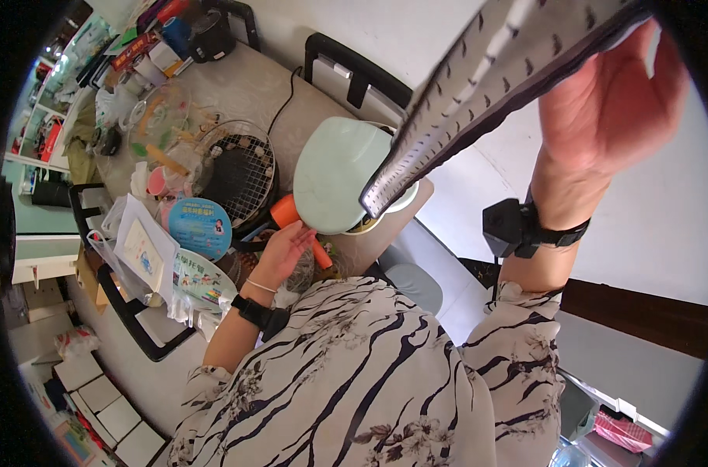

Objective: The person sorts various household items on a table, including placing a heart-shaped container lid, handling a plastic-wrapped item, and organizing small accessories into a bowl.

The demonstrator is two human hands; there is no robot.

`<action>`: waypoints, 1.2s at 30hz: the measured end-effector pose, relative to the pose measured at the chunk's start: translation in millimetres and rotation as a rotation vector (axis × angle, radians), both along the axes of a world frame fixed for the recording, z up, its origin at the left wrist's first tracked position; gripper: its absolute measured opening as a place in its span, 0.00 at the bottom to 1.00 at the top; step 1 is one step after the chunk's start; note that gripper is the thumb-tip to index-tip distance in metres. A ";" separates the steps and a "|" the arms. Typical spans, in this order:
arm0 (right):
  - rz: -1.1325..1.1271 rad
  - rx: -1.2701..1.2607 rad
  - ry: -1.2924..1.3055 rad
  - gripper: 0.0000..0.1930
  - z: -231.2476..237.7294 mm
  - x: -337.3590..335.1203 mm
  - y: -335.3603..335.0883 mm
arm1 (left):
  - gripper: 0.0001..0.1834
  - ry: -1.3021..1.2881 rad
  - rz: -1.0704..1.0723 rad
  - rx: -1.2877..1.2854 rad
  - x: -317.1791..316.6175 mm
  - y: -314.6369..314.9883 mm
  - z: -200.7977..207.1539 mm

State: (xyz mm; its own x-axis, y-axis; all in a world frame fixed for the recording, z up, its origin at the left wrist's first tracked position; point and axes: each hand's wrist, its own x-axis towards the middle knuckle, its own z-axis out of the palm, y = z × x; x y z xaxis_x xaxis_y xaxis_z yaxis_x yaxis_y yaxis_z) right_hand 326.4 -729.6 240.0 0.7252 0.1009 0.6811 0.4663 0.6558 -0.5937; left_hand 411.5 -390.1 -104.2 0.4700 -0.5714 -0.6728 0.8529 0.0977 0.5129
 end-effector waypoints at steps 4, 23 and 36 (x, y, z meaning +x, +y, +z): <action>-0.116 -0.027 0.034 0.17 30.5 10.7 17.5 | 0.15 -0.265 0.018 0.114 13.0 -17.9 51.0; 0.061 -0.771 0.572 0.12 -62.7 108.3 92.9 | 0.12 -0.815 0.158 -0.343 73.9 11.5 226.2; 0.214 -0.303 0.377 0.16 -71.1 101.5 36.0 | 0.09 -0.304 -0.069 -0.100 25.5 63.6 77.7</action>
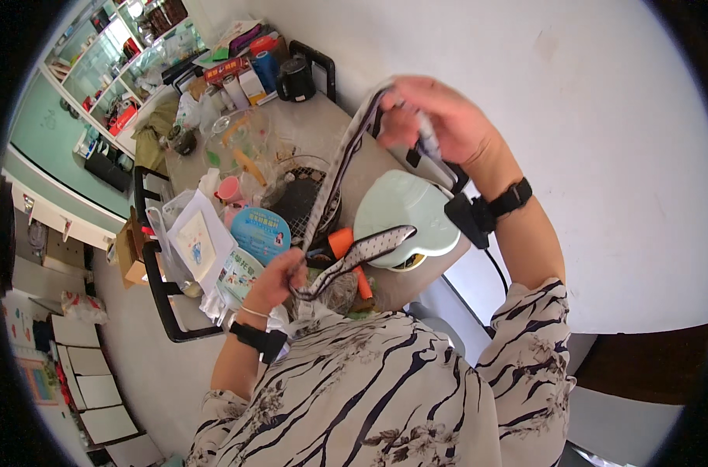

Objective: The person sorts various household items on a table, including placing a heart-shaped container lid, handling a plastic-wrapped item, and organizing small accessories into a bowl.

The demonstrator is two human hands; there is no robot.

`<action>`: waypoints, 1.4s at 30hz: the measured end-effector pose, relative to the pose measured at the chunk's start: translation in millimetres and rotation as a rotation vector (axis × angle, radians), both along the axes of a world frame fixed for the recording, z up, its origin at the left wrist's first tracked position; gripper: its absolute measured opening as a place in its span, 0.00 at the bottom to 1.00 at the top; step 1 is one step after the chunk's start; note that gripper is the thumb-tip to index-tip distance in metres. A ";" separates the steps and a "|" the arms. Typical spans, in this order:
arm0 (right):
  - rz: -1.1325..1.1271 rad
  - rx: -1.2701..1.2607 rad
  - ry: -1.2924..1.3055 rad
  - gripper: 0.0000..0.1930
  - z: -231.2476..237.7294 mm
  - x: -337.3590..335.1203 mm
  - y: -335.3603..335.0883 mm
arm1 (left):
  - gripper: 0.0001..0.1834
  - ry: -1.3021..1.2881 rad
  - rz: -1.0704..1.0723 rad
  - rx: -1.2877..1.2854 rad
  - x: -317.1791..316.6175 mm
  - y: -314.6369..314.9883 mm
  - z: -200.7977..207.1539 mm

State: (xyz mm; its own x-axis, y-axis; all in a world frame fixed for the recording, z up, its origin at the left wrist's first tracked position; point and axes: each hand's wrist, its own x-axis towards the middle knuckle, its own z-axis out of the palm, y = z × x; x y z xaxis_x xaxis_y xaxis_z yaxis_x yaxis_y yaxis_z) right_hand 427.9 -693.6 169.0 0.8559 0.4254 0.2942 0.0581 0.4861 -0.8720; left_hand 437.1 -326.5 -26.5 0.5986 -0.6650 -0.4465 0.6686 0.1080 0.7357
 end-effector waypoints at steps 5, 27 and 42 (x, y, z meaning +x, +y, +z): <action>0.085 -0.357 0.050 0.13 18.9 -14.7 52.1 | 0.19 -0.688 -0.234 0.278 -11.8 -28.4 20.5; -0.175 -0.807 0.025 0.09 -24.1 5.0 53.6 | 0.18 -0.623 0.015 0.378 2.4 -7.1 95.7; -0.002 -0.763 -0.186 0.09 7.3 37.8 141.9 | 0.26 -0.780 0.235 -0.088 -8.1 -35.9 115.5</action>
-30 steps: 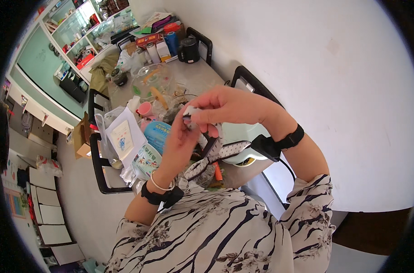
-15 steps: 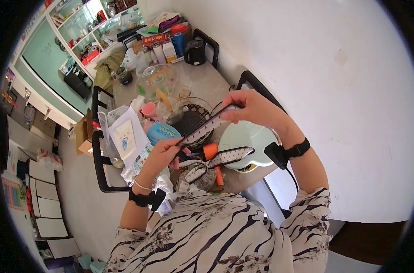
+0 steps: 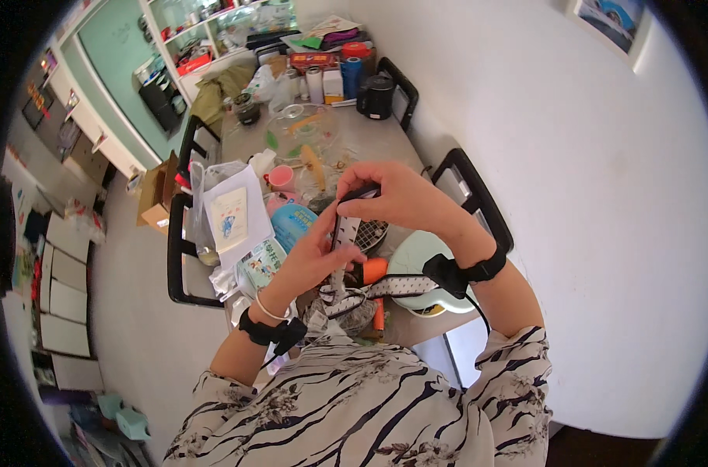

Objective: The person sorts various household items on a table, including placing a heart-shaped container lid, handling a plastic-wrapped item, and organizing small accessories into a bowl.

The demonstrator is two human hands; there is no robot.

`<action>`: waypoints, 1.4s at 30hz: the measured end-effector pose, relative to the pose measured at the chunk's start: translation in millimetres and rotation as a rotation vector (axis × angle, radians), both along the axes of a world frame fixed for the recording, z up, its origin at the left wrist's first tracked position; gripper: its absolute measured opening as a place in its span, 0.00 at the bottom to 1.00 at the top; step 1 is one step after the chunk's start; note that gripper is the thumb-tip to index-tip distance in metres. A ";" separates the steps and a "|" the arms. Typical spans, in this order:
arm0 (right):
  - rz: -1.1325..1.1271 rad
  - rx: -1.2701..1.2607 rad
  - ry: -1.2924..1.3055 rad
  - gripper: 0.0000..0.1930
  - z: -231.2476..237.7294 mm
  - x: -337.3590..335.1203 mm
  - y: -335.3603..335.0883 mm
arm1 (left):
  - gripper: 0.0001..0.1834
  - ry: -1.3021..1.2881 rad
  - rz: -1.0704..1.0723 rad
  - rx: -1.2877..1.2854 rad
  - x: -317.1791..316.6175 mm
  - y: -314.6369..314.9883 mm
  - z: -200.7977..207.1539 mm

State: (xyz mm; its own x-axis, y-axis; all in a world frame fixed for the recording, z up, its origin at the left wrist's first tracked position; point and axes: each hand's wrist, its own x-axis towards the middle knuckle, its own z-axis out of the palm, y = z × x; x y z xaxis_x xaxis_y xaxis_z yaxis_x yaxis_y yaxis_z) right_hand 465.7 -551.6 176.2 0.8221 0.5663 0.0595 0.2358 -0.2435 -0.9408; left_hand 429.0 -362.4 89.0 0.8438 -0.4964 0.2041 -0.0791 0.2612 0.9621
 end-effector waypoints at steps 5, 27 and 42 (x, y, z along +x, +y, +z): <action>0.011 0.008 0.071 0.09 8.6 11.7 20.0 | 0.15 -0.163 0.417 0.078 16.5 17.2 -9.7; 0.091 -0.021 -0.196 0.11 15.6 23.9 38.1 | 0.08 0.069 0.279 -0.011 7.7 33.3 22.8; -0.147 0.180 -0.040 0.13 -6.7 30.1 46.2 | 0.10 0.206 0.331 -0.189 13.4 41.8 22.5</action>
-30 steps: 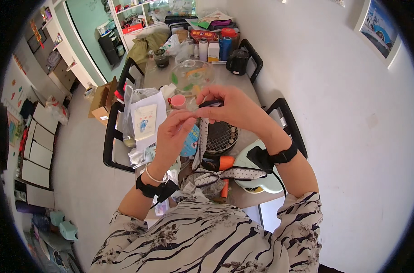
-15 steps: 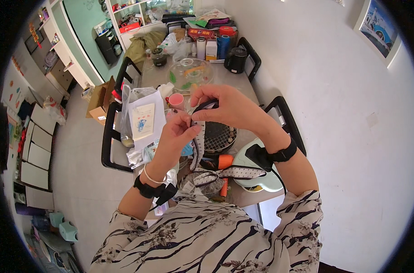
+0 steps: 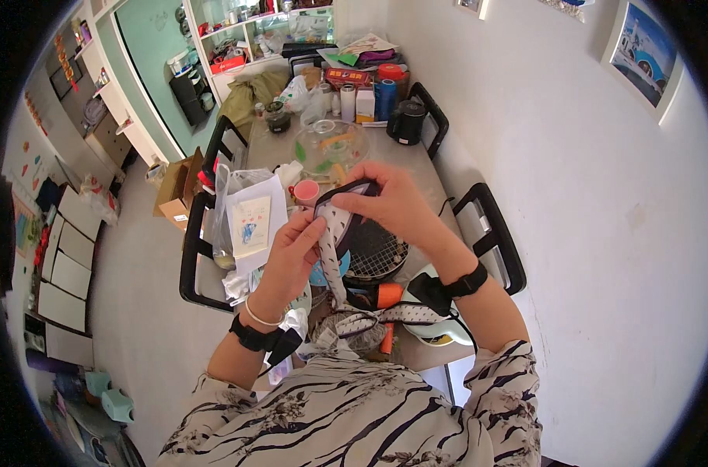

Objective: The person sorts various household items on a table, including placing a heart-shaped container lid, handling a plastic-wrapped item, and organizing small accessories into a bowl.

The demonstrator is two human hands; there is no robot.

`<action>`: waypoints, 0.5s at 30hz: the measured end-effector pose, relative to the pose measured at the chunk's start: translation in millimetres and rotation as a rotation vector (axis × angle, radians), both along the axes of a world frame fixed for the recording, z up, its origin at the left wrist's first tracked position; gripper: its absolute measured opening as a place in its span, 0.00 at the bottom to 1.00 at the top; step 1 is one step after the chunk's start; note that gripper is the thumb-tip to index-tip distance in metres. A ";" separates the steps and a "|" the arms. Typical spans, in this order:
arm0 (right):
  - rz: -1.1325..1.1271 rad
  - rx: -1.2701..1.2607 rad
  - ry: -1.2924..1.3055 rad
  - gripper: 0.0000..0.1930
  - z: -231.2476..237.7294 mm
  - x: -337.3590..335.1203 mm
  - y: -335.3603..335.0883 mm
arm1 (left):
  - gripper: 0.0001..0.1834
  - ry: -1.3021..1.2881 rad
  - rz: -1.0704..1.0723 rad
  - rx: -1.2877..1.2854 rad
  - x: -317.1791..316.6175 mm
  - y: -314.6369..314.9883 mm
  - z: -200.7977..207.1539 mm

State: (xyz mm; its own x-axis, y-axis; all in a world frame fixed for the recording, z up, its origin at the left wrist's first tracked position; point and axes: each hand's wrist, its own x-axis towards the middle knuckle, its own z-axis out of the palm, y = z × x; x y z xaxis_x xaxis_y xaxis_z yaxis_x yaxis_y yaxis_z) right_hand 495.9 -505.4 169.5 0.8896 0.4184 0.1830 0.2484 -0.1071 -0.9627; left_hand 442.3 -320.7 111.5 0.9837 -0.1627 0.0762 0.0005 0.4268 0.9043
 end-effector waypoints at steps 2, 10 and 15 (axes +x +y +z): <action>-0.019 -0.021 0.034 0.13 -3.1 -1.2 6.4 | 0.09 0.020 -0.013 0.017 -1.6 -2.4 1.1; 0.048 -0.204 -0.697 0.11 -22.6 -16.3 11.1 | 0.09 -0.281 0.249 0.454 11.7 10.3 -22.3; 0.088 -0.272 -0.931 0.14 -33.6 -10.2 4.3 | 0.08 0.044 0.053 0.121 11.1 14.8 -15.1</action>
